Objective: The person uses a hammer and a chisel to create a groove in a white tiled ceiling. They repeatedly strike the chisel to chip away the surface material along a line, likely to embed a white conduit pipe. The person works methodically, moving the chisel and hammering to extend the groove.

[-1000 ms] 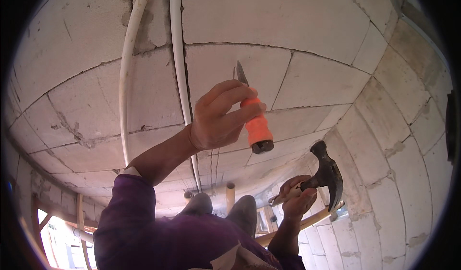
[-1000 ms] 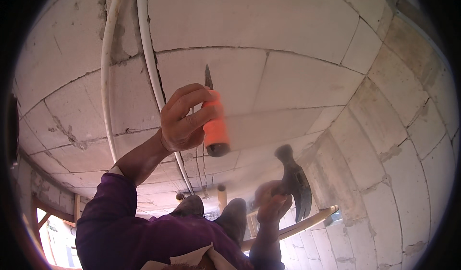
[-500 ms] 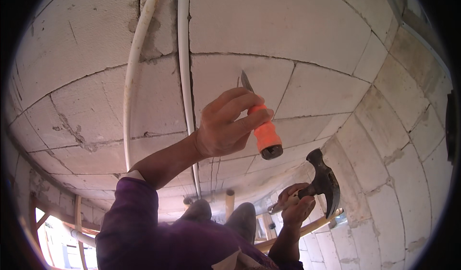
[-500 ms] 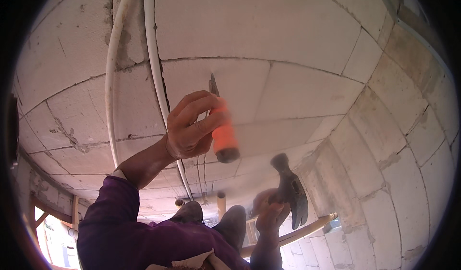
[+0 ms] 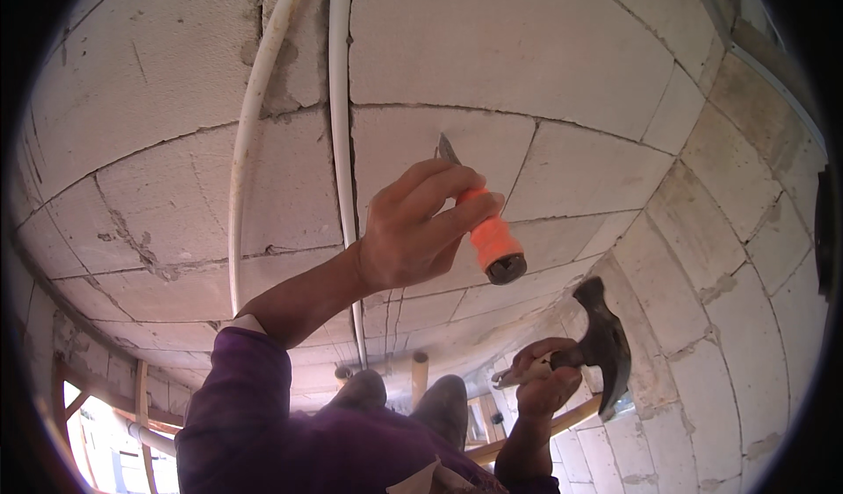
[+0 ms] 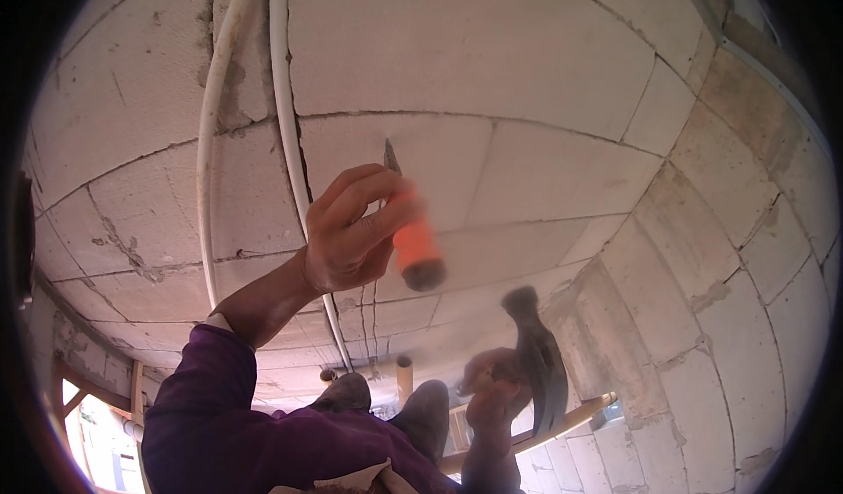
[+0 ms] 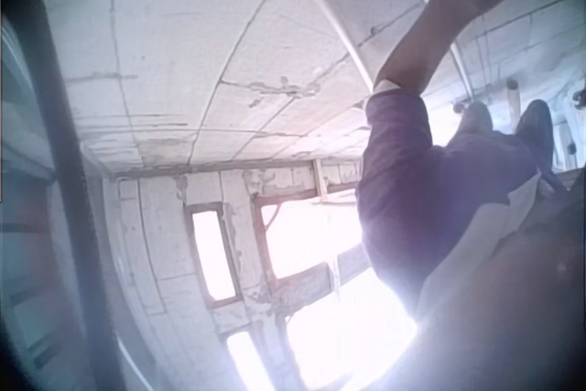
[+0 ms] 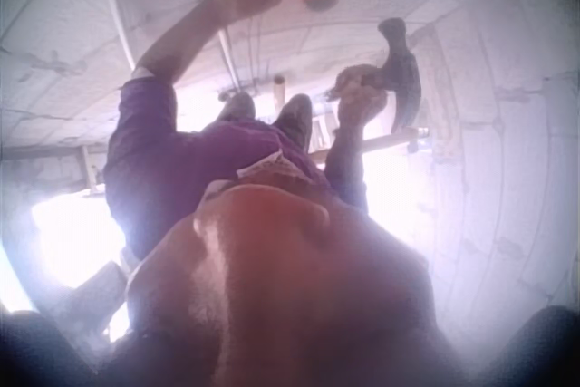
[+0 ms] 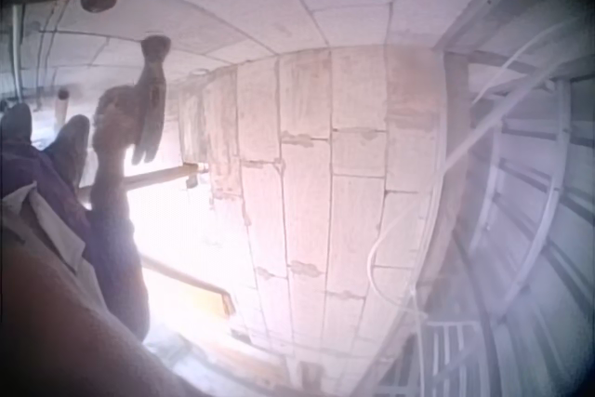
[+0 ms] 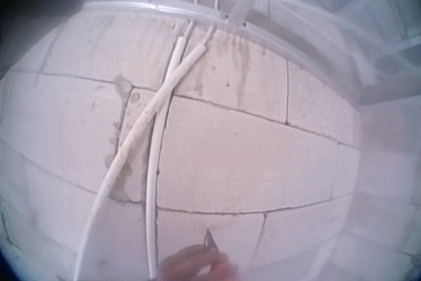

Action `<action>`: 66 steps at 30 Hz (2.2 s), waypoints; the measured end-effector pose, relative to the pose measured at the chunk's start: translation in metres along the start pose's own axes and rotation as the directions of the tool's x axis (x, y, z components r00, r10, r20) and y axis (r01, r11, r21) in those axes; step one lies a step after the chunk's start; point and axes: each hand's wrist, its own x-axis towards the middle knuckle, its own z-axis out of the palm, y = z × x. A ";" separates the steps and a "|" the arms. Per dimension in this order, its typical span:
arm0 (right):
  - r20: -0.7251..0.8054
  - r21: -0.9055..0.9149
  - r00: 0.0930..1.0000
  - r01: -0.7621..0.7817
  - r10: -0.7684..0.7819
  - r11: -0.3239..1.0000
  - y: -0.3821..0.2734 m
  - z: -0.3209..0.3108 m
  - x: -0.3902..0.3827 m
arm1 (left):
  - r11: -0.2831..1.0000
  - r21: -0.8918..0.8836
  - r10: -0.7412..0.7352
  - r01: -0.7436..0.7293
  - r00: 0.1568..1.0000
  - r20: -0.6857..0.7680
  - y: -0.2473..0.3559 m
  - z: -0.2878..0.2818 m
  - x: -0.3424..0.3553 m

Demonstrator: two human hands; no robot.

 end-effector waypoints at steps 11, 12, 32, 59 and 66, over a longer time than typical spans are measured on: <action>0.146 -0.172 0.982 0.141 -0.116 0.975 0.001 0.021 0.014 | 0.997 0.026 -0.078 0.077 0.997 0.026 -0.001 -0.009 0.018; 0.115 -0.113 0.979 0.183 -0.170 0.977 -0.004 0.019 0.012 | 0.996 0.004 -0.084 0.084 0.996 0.035 0.000 -0.010 0.018; 0.132 0.142 0.899 0.400 -0.417 0.906 -0.019 0.027 0.033 | 0.998 0.005 -0.056 0.056 0.998 -0.004 0.000 -0.002 0.018; -0.007 -0.003 0.997 0.073 -0.073 0.997 0.011 -0.019 0.001 | 0.997 -0.062 0.051 -0.054 0.998 -0.046 0.019 -0.007 0.002; -0.045 0.016 0.999 0.024 -0.023 1.000 0.008 -0.016 0.001 | 0.998 0.017 0.068 -0.068 0.997 -0.027 -0.005 -0.002 0.004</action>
